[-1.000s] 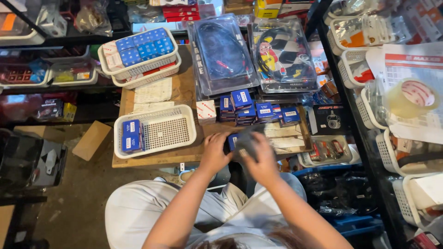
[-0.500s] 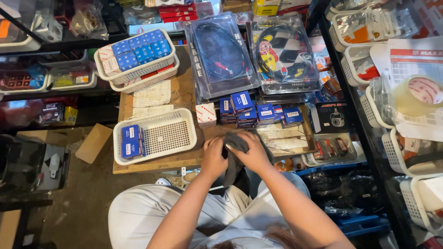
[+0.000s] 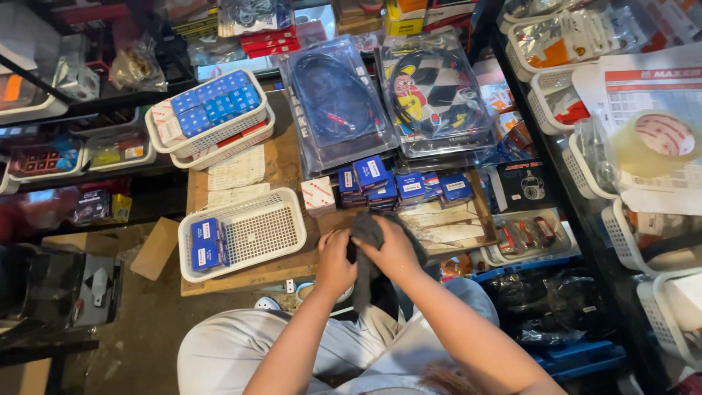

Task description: Cleaning and organizing motorcycle parts boxes into a plastic basket.

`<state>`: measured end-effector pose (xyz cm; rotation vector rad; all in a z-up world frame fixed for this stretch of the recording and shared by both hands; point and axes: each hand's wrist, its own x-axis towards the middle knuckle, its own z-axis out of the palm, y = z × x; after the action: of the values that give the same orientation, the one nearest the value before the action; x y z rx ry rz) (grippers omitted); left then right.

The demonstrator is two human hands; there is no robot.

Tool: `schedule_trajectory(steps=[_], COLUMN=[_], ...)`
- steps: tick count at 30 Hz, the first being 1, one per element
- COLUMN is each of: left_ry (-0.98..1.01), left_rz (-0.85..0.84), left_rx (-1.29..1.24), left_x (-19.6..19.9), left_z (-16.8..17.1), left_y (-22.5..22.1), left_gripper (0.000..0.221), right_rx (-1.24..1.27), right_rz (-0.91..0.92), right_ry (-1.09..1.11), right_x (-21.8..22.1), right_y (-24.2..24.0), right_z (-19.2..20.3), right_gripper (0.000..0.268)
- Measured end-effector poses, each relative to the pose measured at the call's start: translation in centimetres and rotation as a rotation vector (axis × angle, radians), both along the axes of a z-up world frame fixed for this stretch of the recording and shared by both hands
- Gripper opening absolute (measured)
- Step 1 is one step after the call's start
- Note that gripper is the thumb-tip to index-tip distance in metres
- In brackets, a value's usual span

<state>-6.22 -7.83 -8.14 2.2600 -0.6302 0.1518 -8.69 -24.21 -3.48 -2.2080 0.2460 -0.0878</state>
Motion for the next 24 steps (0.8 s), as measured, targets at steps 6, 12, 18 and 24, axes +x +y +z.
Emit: schedule_trajectory(steps=[6,12,18,24], left_ry=[0.090,0.004,0.012,0.096], left_rz=[0.011,0.009,0.016,0.035], left_rx=[-0.038,-0.061,-0.086,-0.255], left_x=[-0.2,0.1,0.1,0.5], left_z=[1.1,-0.5,-0.2,-1.8], left_y=[-0.2,-0.1,-0.1,0.8], left_gripper=[0.053,0.049,0.048,0.063], right_rx=[0.045,0.051,0.268,1.003], right_rz=[0.159,-0.066,-0.300,-0.599], right_ry=[0.119,0.083,-0.151,-0.216], right_x=[0.2,1.0,0.4,-0.2], right_y=[-0.5,0.1,-1.4,-3.9], right_z=[1.3,-1.1,-4.8,-8.5], right_gripper=[0.085,0.070,0.032,0.044])
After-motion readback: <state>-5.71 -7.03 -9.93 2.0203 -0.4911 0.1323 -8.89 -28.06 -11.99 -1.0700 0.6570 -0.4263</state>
